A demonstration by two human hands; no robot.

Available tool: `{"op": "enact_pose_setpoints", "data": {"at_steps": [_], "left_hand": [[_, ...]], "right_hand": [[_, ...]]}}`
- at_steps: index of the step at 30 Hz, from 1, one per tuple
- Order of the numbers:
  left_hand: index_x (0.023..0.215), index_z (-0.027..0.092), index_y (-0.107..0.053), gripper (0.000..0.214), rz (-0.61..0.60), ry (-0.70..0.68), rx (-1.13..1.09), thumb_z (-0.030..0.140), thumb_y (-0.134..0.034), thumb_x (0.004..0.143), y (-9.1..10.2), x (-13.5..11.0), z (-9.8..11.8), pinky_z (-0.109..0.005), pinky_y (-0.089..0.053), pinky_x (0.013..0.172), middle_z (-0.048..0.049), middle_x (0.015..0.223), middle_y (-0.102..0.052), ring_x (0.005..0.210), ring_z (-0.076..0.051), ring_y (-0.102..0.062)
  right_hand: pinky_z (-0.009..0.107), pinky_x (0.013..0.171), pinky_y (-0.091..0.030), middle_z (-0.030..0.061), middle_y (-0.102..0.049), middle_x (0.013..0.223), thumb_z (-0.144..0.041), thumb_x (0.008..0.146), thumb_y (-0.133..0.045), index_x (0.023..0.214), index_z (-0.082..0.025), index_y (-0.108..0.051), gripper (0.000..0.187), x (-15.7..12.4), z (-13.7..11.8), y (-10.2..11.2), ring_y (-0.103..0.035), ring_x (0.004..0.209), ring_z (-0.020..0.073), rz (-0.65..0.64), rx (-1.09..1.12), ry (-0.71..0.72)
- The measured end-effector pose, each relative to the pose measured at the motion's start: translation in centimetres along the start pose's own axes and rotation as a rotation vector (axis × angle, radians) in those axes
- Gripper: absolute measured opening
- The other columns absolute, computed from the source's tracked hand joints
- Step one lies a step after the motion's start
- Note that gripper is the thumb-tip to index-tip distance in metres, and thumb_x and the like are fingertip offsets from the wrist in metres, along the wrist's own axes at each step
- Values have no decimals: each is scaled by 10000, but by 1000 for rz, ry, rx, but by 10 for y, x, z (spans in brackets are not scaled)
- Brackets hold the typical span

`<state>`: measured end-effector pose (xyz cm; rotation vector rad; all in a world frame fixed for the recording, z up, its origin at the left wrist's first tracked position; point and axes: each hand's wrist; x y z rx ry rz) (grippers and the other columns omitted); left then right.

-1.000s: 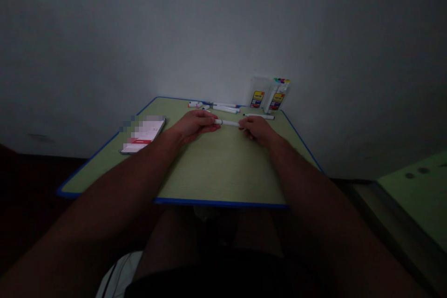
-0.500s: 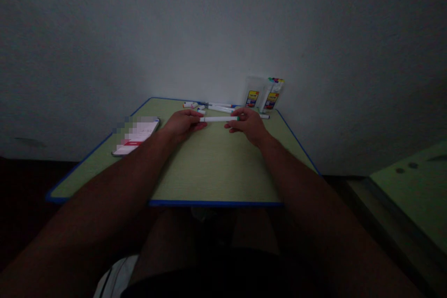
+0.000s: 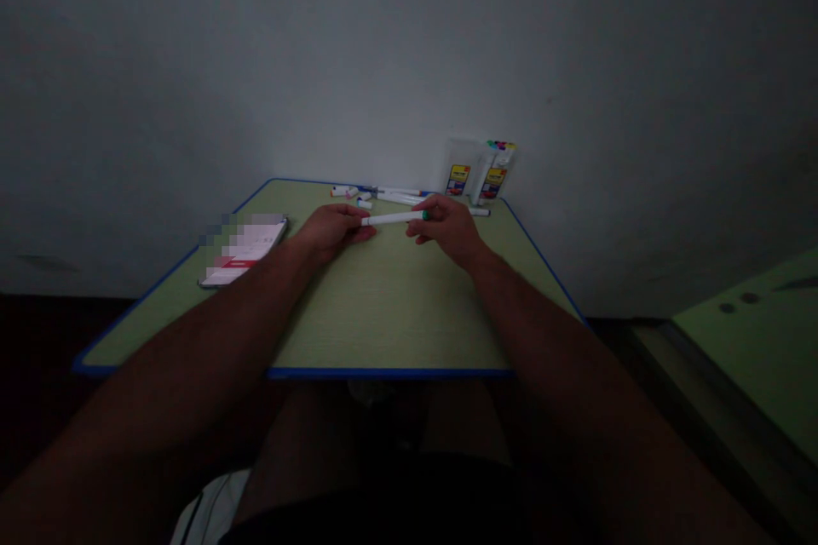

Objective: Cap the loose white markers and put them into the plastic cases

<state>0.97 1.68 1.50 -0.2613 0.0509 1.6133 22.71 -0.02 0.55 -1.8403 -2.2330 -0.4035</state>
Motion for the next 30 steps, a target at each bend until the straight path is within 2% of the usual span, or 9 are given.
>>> {"op": "enact_pose_setpoints", "data": {"at_steps": [4, 7, 13, 20, 26, 30], "left_hand": [[742, 106, -672, 181, -15, -31, 29, -33, -599, 832, 3, 1, -1, -244, -580, 578, -93, 711, -680, 582, -139, -661], [758, 108, -689, 114, -58, -61, 57, 9, -666, 810, 4, 0, -3, -243, -552, 541, -85, 683, -683, 547, -132, -634], [738, 110, -728, 68, -96, -115, 95, 53, -715, 771, 4, 1, -6, -232, -464, 486, -76, 677, -691, 500, -100, -549], [693, 136, -732, 74, -104, -168, 197, 73, -726, 732, 7, 5, -9, -226, -377, 448, -67, 631, -675, 468, -92, -498], [661, 148, -725, 79, -126, -239, 297, 173, -739, 735, 9, 5, -12, -219, -334, 442, -37, 548, -635, 445, -92, -476], [636, 153, -721, 125, -83, -306, 394, 216, -728, 744, 7, 2, -13, -226, -293, 434, -11, 477, -572, 418, -90, -438]], "right_hand": [[198, 478, -506, -56, -612, 580, -261, 717, -806, 864, -181, -648, 230, 2, -1, 5, -587, 486, 86, 146, -176, -49], [185, 438, -448, -52, -582, 521, -209, 768, -752, 850, -156, -688, 117, 2, 0, 10, -535, 426, 78, 225, -346, -106], [180, 466, -437, -21, -601, 524, -214, 817, -704, 804, -149, -740, 76, 5, 4, 17, -530, 435, 76, 217, -535, -190], [169, 473, -436, 6, -665, 629, -178, 845, -659, 805, -140, -738, 96, 5, 7, 20, -554, 474, 68, 141, -485, -178], [165, 405, -389, 0, -638, 583, -159, 851, -644, 738, -134, -702, 129, 1, 2, 22, -516, 438, 66, 104, -386, -195], [167, 376, -376, -4, -624, 567, -140, 850, -648, 702, -132, -679, 151, 0, -3, 19, -492, 417, 60, 110, -353, -212]]}}
Point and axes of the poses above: each hand's wrist, its own x-axis towards the middle knuckle, its own y-axis out of the back of the hand, z = x × y
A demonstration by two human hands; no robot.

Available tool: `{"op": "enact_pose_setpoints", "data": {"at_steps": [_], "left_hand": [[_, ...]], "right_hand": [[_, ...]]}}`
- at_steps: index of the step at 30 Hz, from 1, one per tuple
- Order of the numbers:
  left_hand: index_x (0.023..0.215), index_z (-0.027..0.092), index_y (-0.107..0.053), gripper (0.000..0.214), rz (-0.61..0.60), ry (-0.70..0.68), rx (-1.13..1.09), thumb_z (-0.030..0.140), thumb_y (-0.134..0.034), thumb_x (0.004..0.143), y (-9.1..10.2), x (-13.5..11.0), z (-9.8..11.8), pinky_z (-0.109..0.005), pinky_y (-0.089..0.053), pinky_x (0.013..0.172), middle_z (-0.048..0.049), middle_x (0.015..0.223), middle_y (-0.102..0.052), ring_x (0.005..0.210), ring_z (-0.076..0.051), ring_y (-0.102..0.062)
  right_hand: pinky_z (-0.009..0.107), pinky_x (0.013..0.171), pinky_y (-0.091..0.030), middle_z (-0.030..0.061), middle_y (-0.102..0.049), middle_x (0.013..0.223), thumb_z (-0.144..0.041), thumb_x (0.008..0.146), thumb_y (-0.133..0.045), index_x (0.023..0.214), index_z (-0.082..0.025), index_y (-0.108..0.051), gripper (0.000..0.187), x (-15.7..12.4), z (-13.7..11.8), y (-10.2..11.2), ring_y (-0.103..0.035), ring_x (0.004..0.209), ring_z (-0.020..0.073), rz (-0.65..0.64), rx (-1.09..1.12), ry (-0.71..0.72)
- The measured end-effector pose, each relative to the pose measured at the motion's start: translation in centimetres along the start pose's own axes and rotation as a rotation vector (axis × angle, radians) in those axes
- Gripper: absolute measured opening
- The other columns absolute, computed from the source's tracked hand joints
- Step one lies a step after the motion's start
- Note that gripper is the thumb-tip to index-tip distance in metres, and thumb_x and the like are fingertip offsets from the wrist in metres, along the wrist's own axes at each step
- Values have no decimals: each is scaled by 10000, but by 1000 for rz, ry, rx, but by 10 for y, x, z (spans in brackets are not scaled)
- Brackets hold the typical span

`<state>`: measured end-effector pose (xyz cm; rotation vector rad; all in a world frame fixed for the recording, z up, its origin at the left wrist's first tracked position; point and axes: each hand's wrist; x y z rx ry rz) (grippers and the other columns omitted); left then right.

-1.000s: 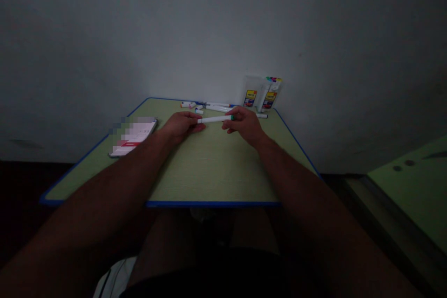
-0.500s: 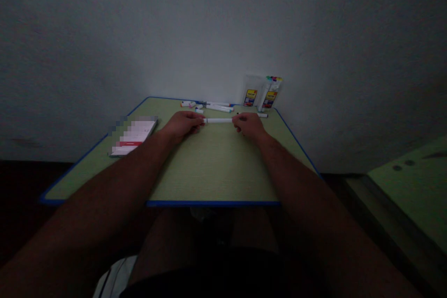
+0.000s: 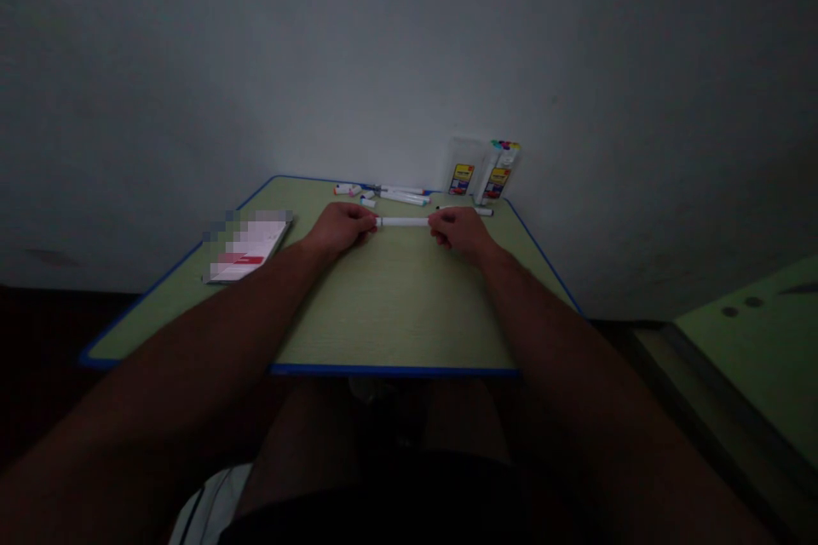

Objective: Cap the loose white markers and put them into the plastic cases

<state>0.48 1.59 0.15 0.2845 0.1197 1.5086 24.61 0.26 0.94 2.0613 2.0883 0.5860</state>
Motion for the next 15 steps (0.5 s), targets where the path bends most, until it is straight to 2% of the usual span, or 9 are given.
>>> {"op": "enact_pose_setpoints", "data": {"at_steps": [6, 11, 15], "left_hand": [[642, 156, -730, 102, 96, -8, 47, 210, -722, 728, -7, -2, 3, -230, -276, 426, -1, 465, -564, 408, -92, -426], [658, 156, -727, 83, 109, -30, 31, 207, -709, 720, -10, 0, 0, -232, -311, 451, 2, 491, -577, 436, -100, -445], [630, 150, -715, 71, 131, -8, 7, 168, -707, 698, -12, -2, 7, -231, -315, 460, 3, 484, -568, 440, -99, -445]], "right_hand": [[163, 377, -376, -15, -605, 546, -146, 843, -653, 705, -131, -682, 142, 4, 4, -1, -482, 411, 57, 31, 22, 22], [162, 382, -378, -17, -605, 554, -159, 826, -657, 754, -124, -703, 92, 8, 8, 1, -491, 426, 61, 37, 68, 27], [166, 386, -378, -15, -608, 551, -173, 821, -660, 748, -128, -706, 97, 8, 7, 0, -493, 430, 64, 29, 38, 36]]}}
Point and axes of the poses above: each hand's wrist, its own x-axis towards the middle knuckle, its own y-axis out of the back of the hand, z = x × y
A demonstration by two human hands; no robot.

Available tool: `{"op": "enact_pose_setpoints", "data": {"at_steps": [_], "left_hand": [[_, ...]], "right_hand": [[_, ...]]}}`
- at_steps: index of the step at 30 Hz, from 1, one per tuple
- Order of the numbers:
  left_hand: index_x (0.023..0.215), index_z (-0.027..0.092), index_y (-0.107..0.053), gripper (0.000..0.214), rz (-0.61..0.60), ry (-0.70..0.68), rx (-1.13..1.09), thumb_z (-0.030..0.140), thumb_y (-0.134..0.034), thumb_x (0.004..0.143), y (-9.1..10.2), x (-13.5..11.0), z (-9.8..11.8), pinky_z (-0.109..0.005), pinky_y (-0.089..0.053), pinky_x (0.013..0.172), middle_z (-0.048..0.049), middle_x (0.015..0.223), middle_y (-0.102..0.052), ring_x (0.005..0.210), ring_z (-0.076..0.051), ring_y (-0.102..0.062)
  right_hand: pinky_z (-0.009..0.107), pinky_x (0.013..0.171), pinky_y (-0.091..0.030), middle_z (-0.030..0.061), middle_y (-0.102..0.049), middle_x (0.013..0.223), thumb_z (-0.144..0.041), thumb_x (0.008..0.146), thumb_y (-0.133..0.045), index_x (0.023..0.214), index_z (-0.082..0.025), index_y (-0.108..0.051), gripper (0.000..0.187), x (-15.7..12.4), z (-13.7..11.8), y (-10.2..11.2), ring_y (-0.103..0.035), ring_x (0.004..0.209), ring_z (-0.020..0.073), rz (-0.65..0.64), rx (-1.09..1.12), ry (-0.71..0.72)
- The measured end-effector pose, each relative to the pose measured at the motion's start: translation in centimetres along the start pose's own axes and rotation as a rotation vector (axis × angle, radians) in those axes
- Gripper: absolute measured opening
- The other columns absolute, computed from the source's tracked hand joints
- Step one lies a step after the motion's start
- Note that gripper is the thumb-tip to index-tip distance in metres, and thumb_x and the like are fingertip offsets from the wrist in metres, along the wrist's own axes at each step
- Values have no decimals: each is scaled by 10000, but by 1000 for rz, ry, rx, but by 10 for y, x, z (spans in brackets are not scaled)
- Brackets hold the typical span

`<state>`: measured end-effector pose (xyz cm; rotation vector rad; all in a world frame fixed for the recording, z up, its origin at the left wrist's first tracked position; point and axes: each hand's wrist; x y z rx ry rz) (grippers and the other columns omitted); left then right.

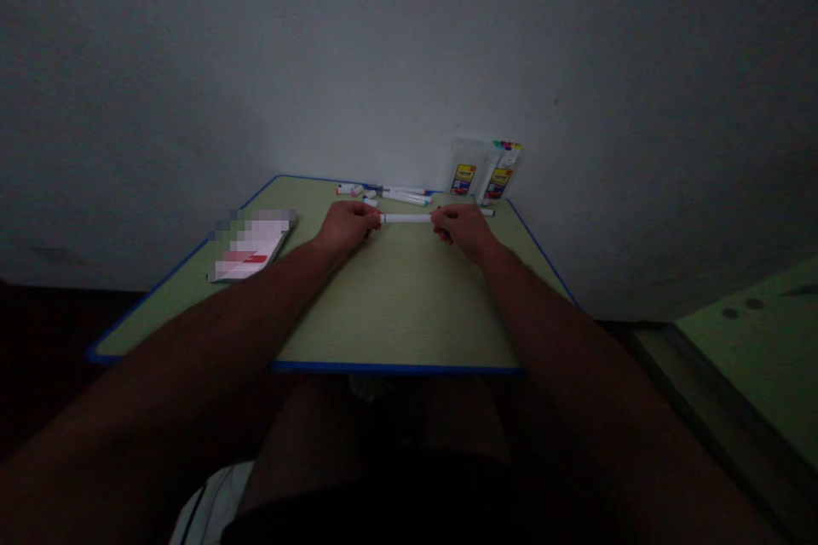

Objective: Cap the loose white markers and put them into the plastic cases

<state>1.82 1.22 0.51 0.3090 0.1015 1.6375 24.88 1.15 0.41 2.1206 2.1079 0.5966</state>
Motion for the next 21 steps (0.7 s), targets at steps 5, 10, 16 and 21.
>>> {"op": "enact_pose_setpoints", "data": {"at_steps": [5, 10, 16, 21], "left_hand": [[610, 148, -706, 77, 11, -22, -13, 151, -701, 687, -1, -2, 4, -233, -317, 460, 4, 474, -562, 440, -101, -444], [652, 156, -723, 95, -30, -89, 21, 204, -698, 730, 1, 1, -4, -235, -315, 460, 7, 480, -560, 448, -101, -444], [858, 157, -759, 206, -132, -210, -182, 219, -784, 663, 0, 2, -8, -237, -443, 583, 8, 625, -637, 572, -108, -549], [875, 158, -759, 299, -177, -213, -292, 158, -820, 582, -4, -3, -2, -250, -483, 650, 5, 696, -667, 647, -114, -588]], "right_hand": [[168, 385, -373, -17, -607, 548, -178, 825, -661, 729, -132, -691, 110, -1, -2, -1, -485, 422, 62, -4, 13, -3], [166, 381, -372, -26, -603, 539, -180, 843, -657, 733, -139, -683, 120, -1, -1, 2, -479, 407, 59, -1, -22, 1], [166, 353, -348, -8, -658, 635, -183, 884, -631, 768, -151, -629, 121, -2, 2, -2, -475, 398, 53, 44, 4, -106], [154, 356, -355, 28, -718, 769, -166, 874, -660, 826, -157, -597, 80, -3, -2, -8, -527, 450, 54, 59, 45, -161]]}}
Point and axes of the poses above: each hand's wrist, its own x-axis towards the middle knuckle, its own y-axis out of the back of the hand, z = x × y
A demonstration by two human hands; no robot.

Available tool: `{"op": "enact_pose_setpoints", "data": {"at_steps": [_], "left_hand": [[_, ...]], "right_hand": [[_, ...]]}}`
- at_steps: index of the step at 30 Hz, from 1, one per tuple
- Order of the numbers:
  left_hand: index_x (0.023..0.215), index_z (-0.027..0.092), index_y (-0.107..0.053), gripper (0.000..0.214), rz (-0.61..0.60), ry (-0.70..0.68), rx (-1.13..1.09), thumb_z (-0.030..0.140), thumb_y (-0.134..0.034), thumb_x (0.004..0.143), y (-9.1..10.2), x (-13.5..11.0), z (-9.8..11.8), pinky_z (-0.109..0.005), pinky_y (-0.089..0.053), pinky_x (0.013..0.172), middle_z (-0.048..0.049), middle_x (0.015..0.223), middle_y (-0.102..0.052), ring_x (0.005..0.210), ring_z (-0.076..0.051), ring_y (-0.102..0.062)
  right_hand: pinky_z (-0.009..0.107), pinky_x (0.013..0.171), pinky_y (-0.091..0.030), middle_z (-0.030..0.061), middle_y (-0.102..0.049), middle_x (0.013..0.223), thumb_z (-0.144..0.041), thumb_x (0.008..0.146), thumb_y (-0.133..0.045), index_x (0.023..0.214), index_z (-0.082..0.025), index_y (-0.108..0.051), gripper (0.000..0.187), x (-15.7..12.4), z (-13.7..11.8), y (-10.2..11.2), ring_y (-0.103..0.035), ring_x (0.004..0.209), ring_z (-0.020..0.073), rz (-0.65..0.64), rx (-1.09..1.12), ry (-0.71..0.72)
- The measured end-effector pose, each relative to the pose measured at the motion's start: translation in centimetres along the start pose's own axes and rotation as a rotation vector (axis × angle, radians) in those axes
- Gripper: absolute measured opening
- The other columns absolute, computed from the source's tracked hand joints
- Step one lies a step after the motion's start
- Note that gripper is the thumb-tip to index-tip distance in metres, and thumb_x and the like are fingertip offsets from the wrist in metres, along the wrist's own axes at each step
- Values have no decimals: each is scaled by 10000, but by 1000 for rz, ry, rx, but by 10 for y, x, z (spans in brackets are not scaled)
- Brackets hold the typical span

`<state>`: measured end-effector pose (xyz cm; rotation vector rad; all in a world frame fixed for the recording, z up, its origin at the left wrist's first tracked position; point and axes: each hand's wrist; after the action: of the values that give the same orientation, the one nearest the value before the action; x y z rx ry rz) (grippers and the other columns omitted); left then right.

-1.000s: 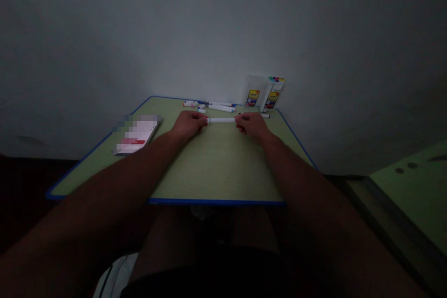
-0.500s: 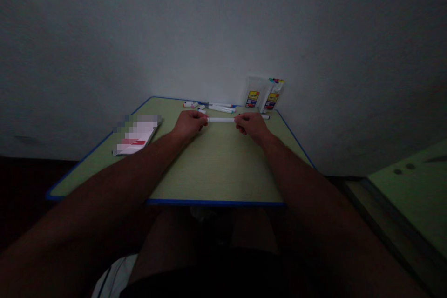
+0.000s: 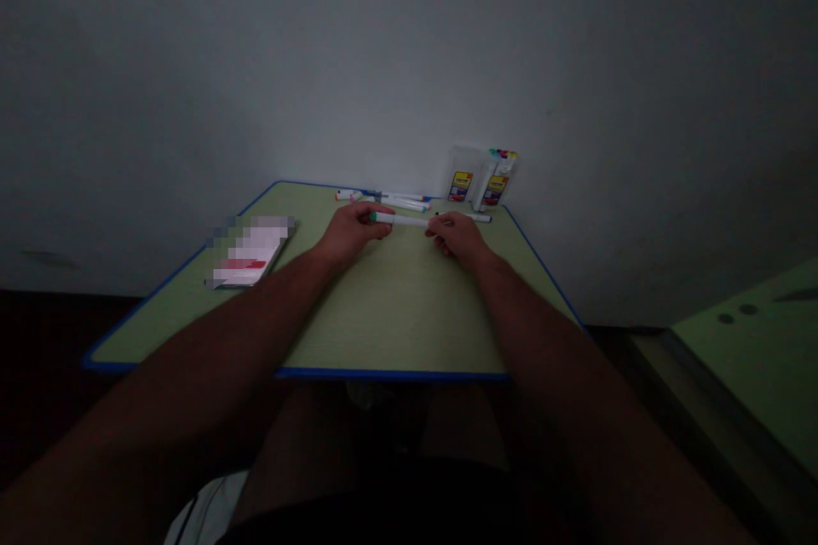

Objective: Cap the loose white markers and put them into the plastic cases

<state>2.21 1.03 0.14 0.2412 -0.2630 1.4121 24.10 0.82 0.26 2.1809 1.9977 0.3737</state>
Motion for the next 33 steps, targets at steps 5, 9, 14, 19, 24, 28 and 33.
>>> {"op": "enact_pose_setpoints", "data": {"at_steps": [5, 9, 14, 19, 24, 28, 33], "left_hand": [[864, 156, -763, 300, -12, -22, 57, 193, -841, 576, -8, -4, 10, -264, -480, 626, 7, 705, -656, 628, -117, -576], [842, 178, -756, 255, 40, -140, 172, 216, -828, 600, -6, -3, 10, -280, -487, 643, 4, 738, -677, 672, -136, -581], [879, 199, -744, 213, 123, -277, 360, 246, -796, 678, 1, 1, 4, -304, -502, 682, -14, 853, -725, 728, -155, -610], [942, 213, -743, 205, 165, -372, 533, 225, -758, 738, 4, -1, 4, -314, -494, 728, -22, 920, -740, 752, -151, -610], [921, 220, -741, 177, 158, -423, 669, 218, -759, 745, 4, -4, 5, -312, -494, 735, -16, 863, -712, 749, -154, -586], [924, 205, -733, 175, 180, -453, 714, 212, -756, 751, 5, -2, 1, -326, -501, 761, -30, 873, -701, 772, -165, -592], [940, 223, -737, 186, 162, -502, 790, 179, -743, 759, 7, 0, 0, -373, -485, 855, -29, 947, -728, 901, -204, -610]], "right_hand": [[141, 360, -348, 36, -736, 826, -203, 907, -647, 879, -152, -640, 59, -2, -1, -6, -531, 454, 44, -64, -42, 27], [142, 374, -358, 54, -749, 886, -190, 882, -685, 1010, -143, -670, 137, -2, -1, -8, -566, 480, 52, -53, -76, 27], [147, 396, -377, 59, -745, 873, -190, 856, -712, 1037, -135, -689, 191, -3, -2, -6, -590, 513, 66, -31, -114, 21], [157, 396, -377, 77, -750, 906, -177, 845, -710, 1028, -131, -686, 190, -3, -1, -5, -599, 522, 73, -40, -80, 32], [163, 403, -379, 82, -755, 888, -170, 843, -709, 1004, -121, -688, 169, -3, 0, -6, -577, 490, 63, -46, -50, 45], [166, 405, -382, 80, -758, 884, -170, 840, -710, 975, -130, -699, 142, -2, 1, -6, -583, 491, 65, -57, -33, 64], [165, 396, -382, 68, -752, 846, -163, 829, -707, 930, -136, -711, 104, -3, 0, -5, -591, 498, 71, -66, -26, 83]]}}
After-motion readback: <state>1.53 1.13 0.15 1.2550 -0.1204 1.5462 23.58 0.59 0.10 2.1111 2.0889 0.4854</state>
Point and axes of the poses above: each hand's wrist, its own x-axis towards the middle knuckle, its own y-axis out of the back of the hand, z = x × y
